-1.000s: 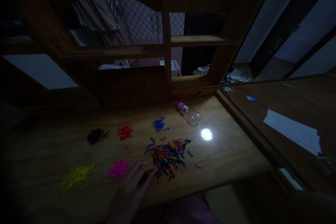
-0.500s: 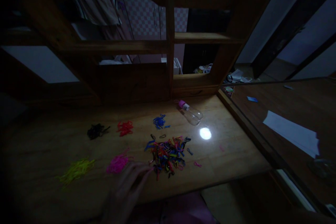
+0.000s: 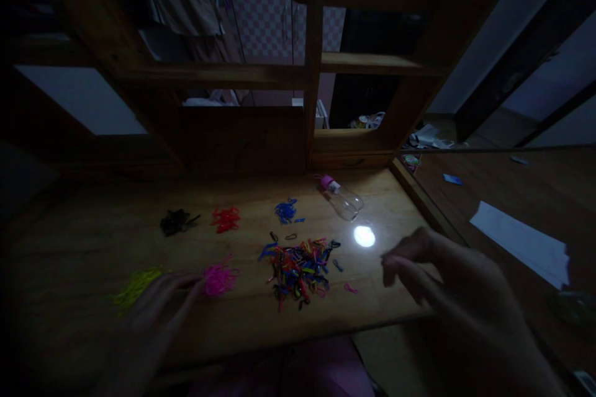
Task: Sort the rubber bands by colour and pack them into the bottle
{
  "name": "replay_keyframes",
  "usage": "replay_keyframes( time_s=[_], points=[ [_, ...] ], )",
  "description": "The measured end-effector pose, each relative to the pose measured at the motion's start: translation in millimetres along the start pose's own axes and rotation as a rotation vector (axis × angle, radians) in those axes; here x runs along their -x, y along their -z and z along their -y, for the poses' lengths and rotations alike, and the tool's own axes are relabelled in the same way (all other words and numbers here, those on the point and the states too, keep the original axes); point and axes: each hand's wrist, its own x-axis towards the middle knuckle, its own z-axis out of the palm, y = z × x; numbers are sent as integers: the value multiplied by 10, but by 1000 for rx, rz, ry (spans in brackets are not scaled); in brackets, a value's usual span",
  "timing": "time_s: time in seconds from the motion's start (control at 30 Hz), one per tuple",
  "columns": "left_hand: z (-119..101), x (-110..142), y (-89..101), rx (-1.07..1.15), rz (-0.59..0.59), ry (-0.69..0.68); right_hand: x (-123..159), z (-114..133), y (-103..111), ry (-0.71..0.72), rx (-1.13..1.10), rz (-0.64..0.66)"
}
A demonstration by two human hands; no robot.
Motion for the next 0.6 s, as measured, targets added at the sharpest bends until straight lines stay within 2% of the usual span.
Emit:
replay_keyframes(
  time_s=[0.1, 0.13, 0.27, 0.37, 0.47, 0.6],
  points=[
    [131, 34, -78, -78, 31, 24, -339, -200, -249, -30, 1, 143],
    [163, 39, -100, -100, 33, 19, -401, -304, -342, -12, 41, 131],
    [236, 34, -154, -217, 27, -72, -471, -658, -718, 39, 174, 194],
    [231, 52, -162, -267, -3, -128, -482, -714, -976, 85, 199, 247],
    [128, 83, -120, -283, -9, -151, -514, -689, -1170, 122, 215, 263],
    [-178, 43, -37, -231, -56, -252, -571, -715, -1288, 152, 232, 310]
  ],
)
